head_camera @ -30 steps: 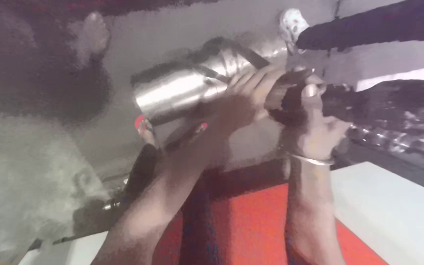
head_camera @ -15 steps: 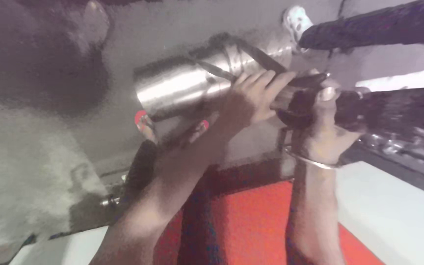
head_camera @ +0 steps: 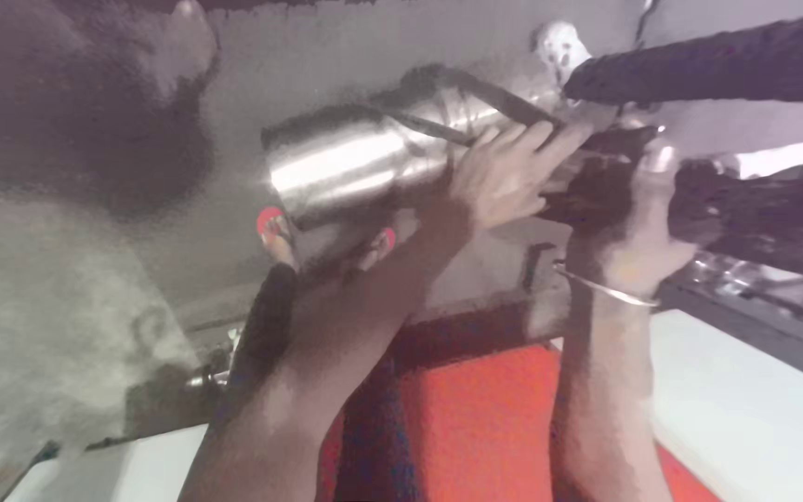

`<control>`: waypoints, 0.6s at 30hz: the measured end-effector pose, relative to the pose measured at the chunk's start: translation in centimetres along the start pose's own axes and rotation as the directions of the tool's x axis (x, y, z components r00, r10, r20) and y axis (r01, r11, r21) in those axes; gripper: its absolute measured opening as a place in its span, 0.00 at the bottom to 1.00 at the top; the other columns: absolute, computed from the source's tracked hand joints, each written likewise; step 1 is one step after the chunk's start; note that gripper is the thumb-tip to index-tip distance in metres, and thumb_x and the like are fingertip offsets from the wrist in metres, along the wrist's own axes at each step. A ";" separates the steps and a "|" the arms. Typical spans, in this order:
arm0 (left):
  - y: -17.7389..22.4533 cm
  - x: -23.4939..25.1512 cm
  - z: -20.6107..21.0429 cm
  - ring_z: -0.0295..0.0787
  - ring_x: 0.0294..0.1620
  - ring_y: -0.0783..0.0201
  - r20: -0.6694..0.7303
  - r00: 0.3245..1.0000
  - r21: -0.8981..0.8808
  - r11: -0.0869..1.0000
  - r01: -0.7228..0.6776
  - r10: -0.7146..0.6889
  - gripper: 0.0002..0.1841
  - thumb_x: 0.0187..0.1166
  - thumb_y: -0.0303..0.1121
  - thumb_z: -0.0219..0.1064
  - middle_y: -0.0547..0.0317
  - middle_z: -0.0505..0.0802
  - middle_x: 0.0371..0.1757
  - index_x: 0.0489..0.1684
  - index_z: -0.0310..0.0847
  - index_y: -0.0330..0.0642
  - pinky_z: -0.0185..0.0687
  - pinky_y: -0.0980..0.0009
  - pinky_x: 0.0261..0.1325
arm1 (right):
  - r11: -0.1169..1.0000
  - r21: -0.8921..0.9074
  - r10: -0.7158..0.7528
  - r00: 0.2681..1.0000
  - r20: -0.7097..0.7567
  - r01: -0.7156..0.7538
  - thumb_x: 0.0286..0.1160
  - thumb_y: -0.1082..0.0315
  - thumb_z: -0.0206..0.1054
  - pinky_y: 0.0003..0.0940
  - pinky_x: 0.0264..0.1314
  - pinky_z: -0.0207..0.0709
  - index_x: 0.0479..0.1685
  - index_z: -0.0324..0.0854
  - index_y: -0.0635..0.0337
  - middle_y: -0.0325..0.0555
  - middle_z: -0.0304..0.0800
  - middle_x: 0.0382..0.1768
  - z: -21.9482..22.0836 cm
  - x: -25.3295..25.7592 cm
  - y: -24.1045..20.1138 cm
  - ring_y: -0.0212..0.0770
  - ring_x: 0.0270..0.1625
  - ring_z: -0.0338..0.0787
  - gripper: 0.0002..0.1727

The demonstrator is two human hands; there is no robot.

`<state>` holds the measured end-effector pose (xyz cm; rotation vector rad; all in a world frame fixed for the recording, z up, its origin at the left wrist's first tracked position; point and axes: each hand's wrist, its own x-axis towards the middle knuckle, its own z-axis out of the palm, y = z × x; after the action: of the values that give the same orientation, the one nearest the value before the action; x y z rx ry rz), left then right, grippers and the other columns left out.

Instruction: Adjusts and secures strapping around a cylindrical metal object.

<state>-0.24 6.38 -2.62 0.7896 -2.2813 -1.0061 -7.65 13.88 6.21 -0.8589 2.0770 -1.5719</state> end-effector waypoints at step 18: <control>0.3 -2.7 -6.2 0.57 0.93 0.46 0.207 0.966 -0.193 0.962 0.194 -0.154 0.52 0.58 0.57 0.84 0.46 0.70 0.89 0.90 0.66 0.56 0.50 0.46 0.93 | 0.996 -0.016 -0.084 0.993 -0.082 0.083 0.83 0.65 0.67 0.48 0.68 0.87 0.66 0.71 0.65 0.50 0.93 0.57 0.1 -0.4 -2.5 0.49 0.61 0.93 0.19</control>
<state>5.67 5.45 0.66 0.8465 -2.2391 -1.4357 -6.72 13.58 8.49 -0.9107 2.1360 -1.6655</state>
